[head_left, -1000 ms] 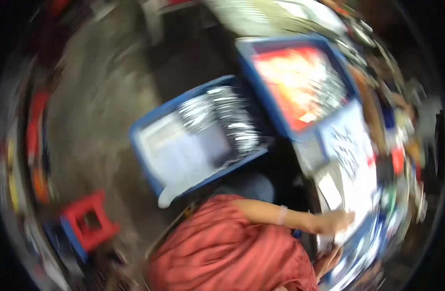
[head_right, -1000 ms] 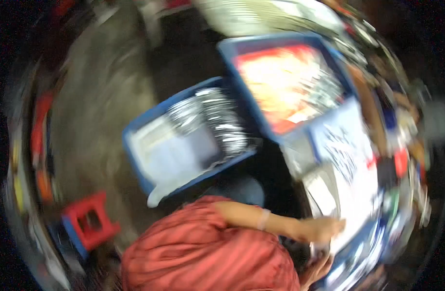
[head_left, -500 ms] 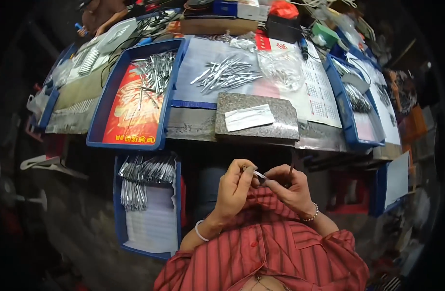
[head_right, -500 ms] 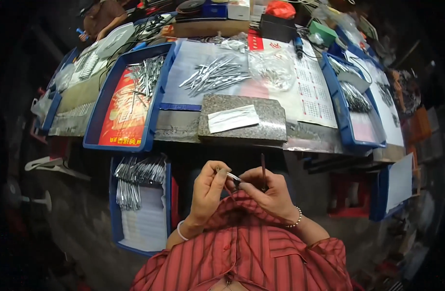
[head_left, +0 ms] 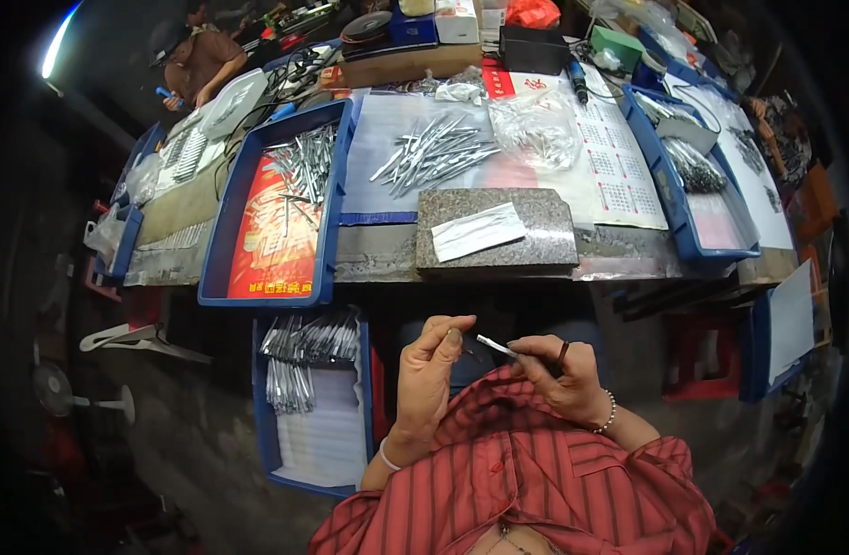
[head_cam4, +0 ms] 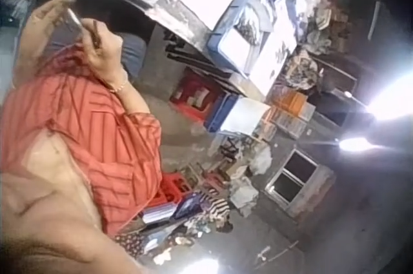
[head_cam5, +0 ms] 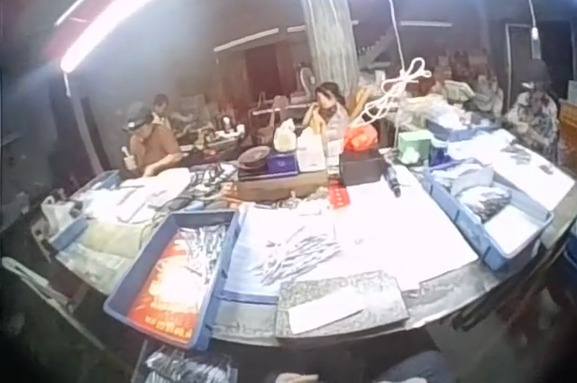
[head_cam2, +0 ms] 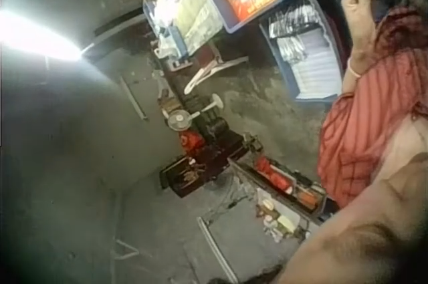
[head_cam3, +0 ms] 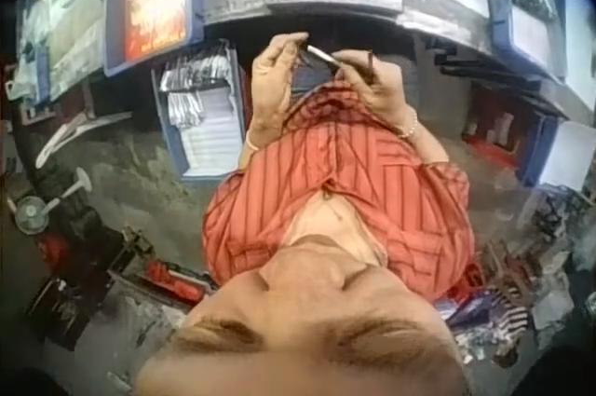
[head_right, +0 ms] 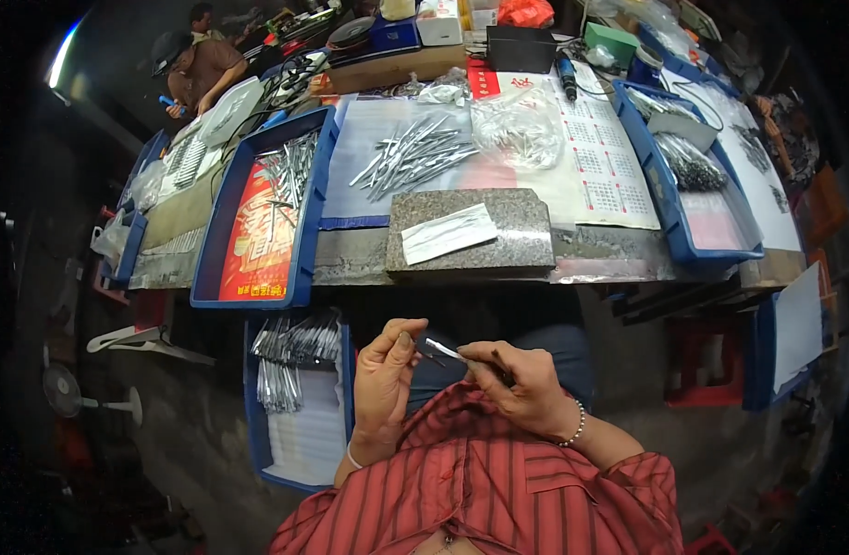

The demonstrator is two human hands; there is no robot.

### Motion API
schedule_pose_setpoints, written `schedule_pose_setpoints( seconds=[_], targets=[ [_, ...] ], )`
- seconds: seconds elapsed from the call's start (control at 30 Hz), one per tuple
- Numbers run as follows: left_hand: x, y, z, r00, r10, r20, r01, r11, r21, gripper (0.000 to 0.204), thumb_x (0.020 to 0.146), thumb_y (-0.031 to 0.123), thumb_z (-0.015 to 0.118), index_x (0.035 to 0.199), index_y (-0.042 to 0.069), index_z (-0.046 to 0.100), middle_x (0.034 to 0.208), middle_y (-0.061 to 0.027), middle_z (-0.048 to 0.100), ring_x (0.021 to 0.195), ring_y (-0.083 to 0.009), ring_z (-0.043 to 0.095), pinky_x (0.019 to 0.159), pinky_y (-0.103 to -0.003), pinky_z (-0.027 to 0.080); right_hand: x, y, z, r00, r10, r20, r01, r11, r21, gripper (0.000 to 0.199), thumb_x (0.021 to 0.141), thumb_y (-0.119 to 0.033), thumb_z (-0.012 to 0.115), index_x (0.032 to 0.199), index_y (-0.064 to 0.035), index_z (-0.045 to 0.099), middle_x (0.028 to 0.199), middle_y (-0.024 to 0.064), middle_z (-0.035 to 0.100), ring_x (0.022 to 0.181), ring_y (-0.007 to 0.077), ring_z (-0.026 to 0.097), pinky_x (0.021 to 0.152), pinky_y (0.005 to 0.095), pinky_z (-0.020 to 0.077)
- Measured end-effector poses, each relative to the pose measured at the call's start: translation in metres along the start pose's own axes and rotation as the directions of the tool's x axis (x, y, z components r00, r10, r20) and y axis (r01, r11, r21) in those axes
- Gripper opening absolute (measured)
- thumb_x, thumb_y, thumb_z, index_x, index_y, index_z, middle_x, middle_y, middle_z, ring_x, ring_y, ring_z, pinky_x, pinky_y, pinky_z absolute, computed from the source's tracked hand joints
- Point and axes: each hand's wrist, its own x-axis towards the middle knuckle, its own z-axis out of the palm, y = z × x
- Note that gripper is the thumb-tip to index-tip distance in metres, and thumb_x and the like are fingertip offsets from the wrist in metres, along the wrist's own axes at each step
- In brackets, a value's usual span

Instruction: The user is seen sorting and assembling small metal components on a workbench in an industrial setting.

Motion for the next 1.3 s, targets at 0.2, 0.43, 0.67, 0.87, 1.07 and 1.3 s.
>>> schedule_pose_setpoints(
  seconds=[0.2,0.43,0.67,0.87,1.07,1.3],
  targets=[
    [-0.004,0.01,0.003,0.963,-0.253,0.09,0.268,0.905,-0.33,0.027,0.097,0.017,0.057,0.115,-0.002,0.064,0.083,0.0001,0.061,0.074,-0.0079,0.055,0.071,-0.02,0.046,0.007,-0.003,-0.001,0.989,-0.118,0.089,0.131,0.979,-0.156,0.031,0.078,0.003,0.066,0.109,-0.0012,0.063,0.081,0.0127,0.066,0.066,0.0228,0.067,0.057,0.0287,0.0518],
    [0.01,0.007,0.004,0.953,-0.281,0.113,0.303,0.893,-0.332,0.028,0.097,0.02,0.057,0.113,-0.002,0.063,0.084,-0.0016,0.062,0.072,-0.0077,0.055,0.068,-0.022,0.047,0.021,0.013,0.002,0.963,-0.264,0.06,0.271,0.937,-0.22,0.029,0.077,0.003,0.067,0.106,-0.0013,0.064,0.07,0.009,0.061,0.057,0.0232,0.063,0.051,0.0318,0.0484],
    [0.041,-0.007,0.005,0.942,-0.331,0.053,0.33,0.89,-0.316,0.027,0.097,0.019,0.057,0.112,-0.003,0.063,0.085,-0.0021,0.062,0.071,-0.0076,0.056,0.066,-0.022,0.047,0.046,0.038,-0.007,0.949,-0.307,0.072,0.315,0.911,-0.265,0.027,0.075,0.003,0.068,0.101,-0.0018,0.064,0.062,0.007,0.055,0.05,0.021,0.058,0.045,0.0318,0.0446],
    [0.069,-0.017,-0.004,0.928,-0.371,0.03,0.364,0.89,-0.274,0.026,0.098,0.017,0.056,0.111,-0.004,0.062,0.086,-0.0027,0.061,0.071,-0.0079,0.056,0.066,-0.022,0.047,0.067,0.06,-0.011,0.956,-0.271,0.109,0.29,0.927,-0.236,0.028,0.074,0.003,0.068,0.101,-0.0014,0.063,0.062,0.0067,0.055,0.049,0.0209,0.057,0.044,0.0323,0.0443],
    [0.082,-0.022,0.006,0.923,-0.385,0.009,0.383,0.917,-0.11,0.022,0.099,0.016,0.053,0.106,-0.003,0.062,0.079,-0.0024,0.059,0.068,-0.0071,0.054,0.062,-0.021,0.045,0.067,0.07,-0.012,0.979,-0.188,0.081,0.199,0.966,-0.167,0.031,0.078,-0.004,0.069,0.108,-0.0011,0.061,0.069,0.0076,0.059,0.056,0.0245,0.061,0.049,0.0341,0.0491],
    [0.07,-0.031,-0.001,0.96,-0.258,-0.104,0.249,0.964,-0.092,0.017,0.097,0.014,0.056,0.102,-0.002,0.06,0.076,-0.0042,0.057,0.063,-0.0073,0.052,0.053,-0.02,0.04,0.052,0.073,0.001,0.968,-0.23,0.096,0.247,0.933,-0.26,0.023,0.076,-0.014,0.066,0.095,-0.004,0.056,0.072,0.0075,0.055,0.062,0.0258,0.062,0.05,0.0365,0.0475]
  ],
)
